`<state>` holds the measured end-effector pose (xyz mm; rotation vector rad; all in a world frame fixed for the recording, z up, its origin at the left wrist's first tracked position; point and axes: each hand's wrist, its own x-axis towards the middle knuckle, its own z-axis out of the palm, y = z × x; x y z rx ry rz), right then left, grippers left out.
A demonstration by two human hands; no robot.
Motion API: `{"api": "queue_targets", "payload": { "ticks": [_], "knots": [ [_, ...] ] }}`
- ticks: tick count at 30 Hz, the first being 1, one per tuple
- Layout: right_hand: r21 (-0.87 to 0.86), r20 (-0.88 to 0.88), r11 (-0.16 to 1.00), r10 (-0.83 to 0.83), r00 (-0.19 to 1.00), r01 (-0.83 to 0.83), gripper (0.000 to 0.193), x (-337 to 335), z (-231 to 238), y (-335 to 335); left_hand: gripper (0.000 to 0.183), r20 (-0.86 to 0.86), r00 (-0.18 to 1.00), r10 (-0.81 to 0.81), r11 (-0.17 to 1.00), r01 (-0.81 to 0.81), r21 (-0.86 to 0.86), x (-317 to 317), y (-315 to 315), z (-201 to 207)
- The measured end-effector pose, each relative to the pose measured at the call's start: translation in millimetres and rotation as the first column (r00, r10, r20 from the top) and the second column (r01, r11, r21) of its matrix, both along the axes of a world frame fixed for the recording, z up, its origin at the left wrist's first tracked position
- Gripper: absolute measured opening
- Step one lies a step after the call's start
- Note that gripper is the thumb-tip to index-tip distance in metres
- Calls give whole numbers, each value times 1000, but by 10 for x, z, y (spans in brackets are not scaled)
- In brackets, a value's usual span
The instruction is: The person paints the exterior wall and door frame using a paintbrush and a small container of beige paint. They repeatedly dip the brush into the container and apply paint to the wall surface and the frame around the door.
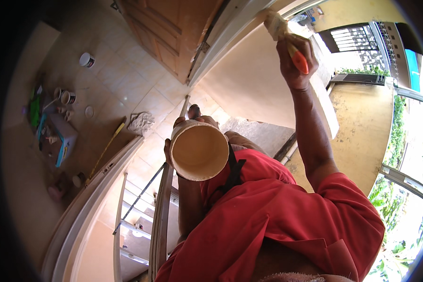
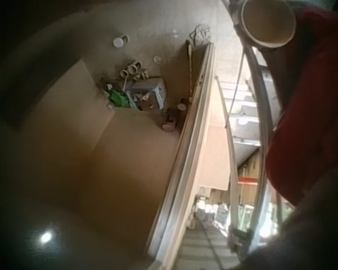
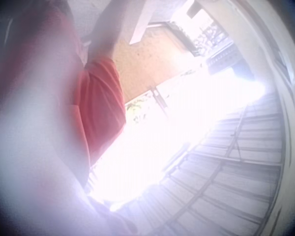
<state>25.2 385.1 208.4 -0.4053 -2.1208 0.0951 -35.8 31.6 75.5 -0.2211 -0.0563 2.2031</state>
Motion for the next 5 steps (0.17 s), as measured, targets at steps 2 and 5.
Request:
{"api": "queue_targets", "payload": {
  "ticks": [2,5],
  "knots": [
    [90,-56,995,39,998,-34,22,-46,223,114,50,5,1000,-20,1000,20,22,-7,9,-81],
    [57,-212,998,37,977,-25,23,-39,405,80,50,-28,999,-26,999,27,28,-14,16,-101]
  ]
}}
